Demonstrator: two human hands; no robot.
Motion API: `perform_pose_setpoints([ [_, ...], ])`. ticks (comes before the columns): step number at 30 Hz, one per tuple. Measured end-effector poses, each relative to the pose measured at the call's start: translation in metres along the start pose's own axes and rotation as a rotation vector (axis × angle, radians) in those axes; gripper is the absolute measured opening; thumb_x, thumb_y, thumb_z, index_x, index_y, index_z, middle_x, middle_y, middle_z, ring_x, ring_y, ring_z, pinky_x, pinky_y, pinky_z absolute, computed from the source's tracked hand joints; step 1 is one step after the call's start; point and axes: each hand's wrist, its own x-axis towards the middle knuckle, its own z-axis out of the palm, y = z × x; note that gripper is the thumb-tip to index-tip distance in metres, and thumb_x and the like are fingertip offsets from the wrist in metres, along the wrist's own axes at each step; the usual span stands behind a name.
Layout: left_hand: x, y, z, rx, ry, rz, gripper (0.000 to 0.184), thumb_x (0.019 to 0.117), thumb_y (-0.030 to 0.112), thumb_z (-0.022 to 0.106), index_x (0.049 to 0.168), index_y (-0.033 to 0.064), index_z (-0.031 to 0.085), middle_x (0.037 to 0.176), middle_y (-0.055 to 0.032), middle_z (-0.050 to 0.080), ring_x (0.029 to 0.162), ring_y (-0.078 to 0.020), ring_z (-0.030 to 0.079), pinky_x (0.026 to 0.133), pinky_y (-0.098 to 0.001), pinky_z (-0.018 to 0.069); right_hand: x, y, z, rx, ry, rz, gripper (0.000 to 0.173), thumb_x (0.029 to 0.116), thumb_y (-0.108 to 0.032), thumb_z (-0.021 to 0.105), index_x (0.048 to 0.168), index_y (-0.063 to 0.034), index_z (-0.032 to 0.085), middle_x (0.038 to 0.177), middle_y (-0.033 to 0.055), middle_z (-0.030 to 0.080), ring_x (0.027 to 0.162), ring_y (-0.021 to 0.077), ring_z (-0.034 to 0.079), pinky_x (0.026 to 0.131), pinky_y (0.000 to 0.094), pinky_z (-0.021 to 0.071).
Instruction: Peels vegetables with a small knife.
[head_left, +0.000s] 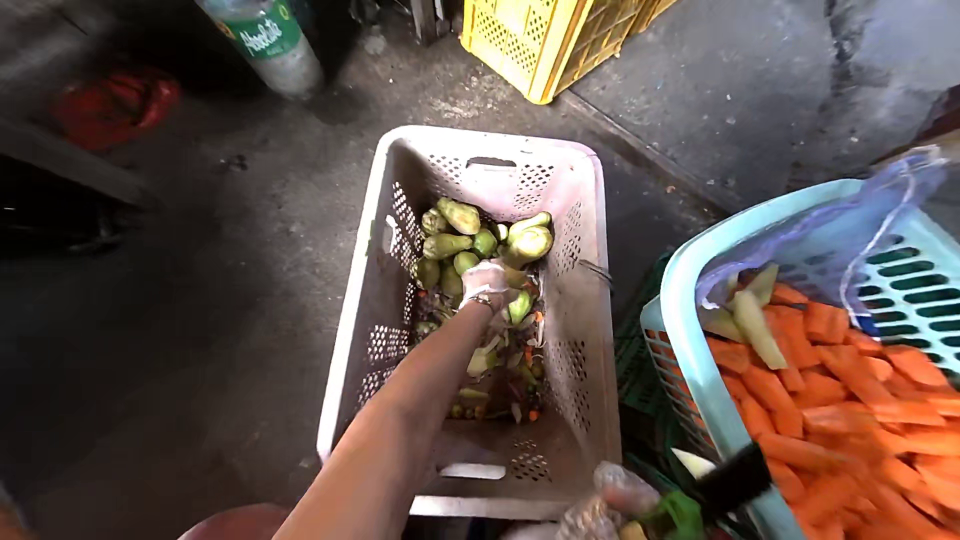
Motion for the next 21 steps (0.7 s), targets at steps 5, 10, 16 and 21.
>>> perform_pose_setpoints([
  [5, -0.122, -0.046, -0.081, -0.420, 0.079, 0.191, 0.069, 0.0871, 0.048, 0.076, 0.136, 0.0042, 0.054, 0.128, -0.0215, 0.062, 0.117, -0.0360, 0.062, 0.098, -0.0577, 0.0505, -0.011, 0.007, 0.018, -0.050, -0.076, -0.052, 0.032, 0.1013, -0.006, 0.049, 0.133, -0.0060, 0.048, 0.089, -0.0066, 0.063, 0.063, -0.0015, 0.057, 0.053, 0.0151, 0.0501],
  [10, -0.266, -0.123, -0.122, -0.598, 0.265, 0.226, 0.060, 0.0837, 0.037, 0.080, 0.130, 0.0054, 0.058, 0.104, -0.0110, 0.070, 0.092, -0.0191, 0.069, 0.085, -0.0431, 0.0573, -0.023, 0.019, 0.037, -0.190, -0.117, -0.090, 0.036, 0.1056, -0.013, 0.039, 0.131, 0.0081, 0.053, 0.080, -0.0012, 0.065, 0.054, 0.0039, 0.057, 0.045, 0.0196, 0.0509],
  [16, -0.363, -0.204, -0.082, -0.572, 0.228, -0.001, 0.065, 0.0812, 0.034, 0.080, 0.132, 0.0006, 0.056, 0.108, -0.0166, 0.068, 0.096, -0.0259, 0.068, 0.087, -0.0479, 0.0550, -0.043, 0.024, 0.063, -0.553, -0.249, 0.072, 0.038, 0.1082, -0.020, 0.040, 0.134, 0.0018, 0.057, 0.064, -0.0019, 0.058, 0.048, 0.0075, 0.058, 0.047, 0.0287, 0.0553],
  [21, -0.374, -0.237, -0.023, -0.670, 0.099, -0.063, 0.070, 0.0796, 0.030, 0.084, 0.134, -0.0026, 0.053, 0.119, -0.0220, 0.064, 0.109, -0.0315, 0.064, 0.098, -0.0494, 0.0513, -0.089, 0.020, 0.083, -1.289, -0.593, 0.377, 0.045, 0.1114, -0.034, 0.040, 0.143, -0.0064, 0.055, 0.099, 0.0190, 0.072, 0.088, 0.0329, 0.071, 0.082, 0.0511, 0.0563],
])
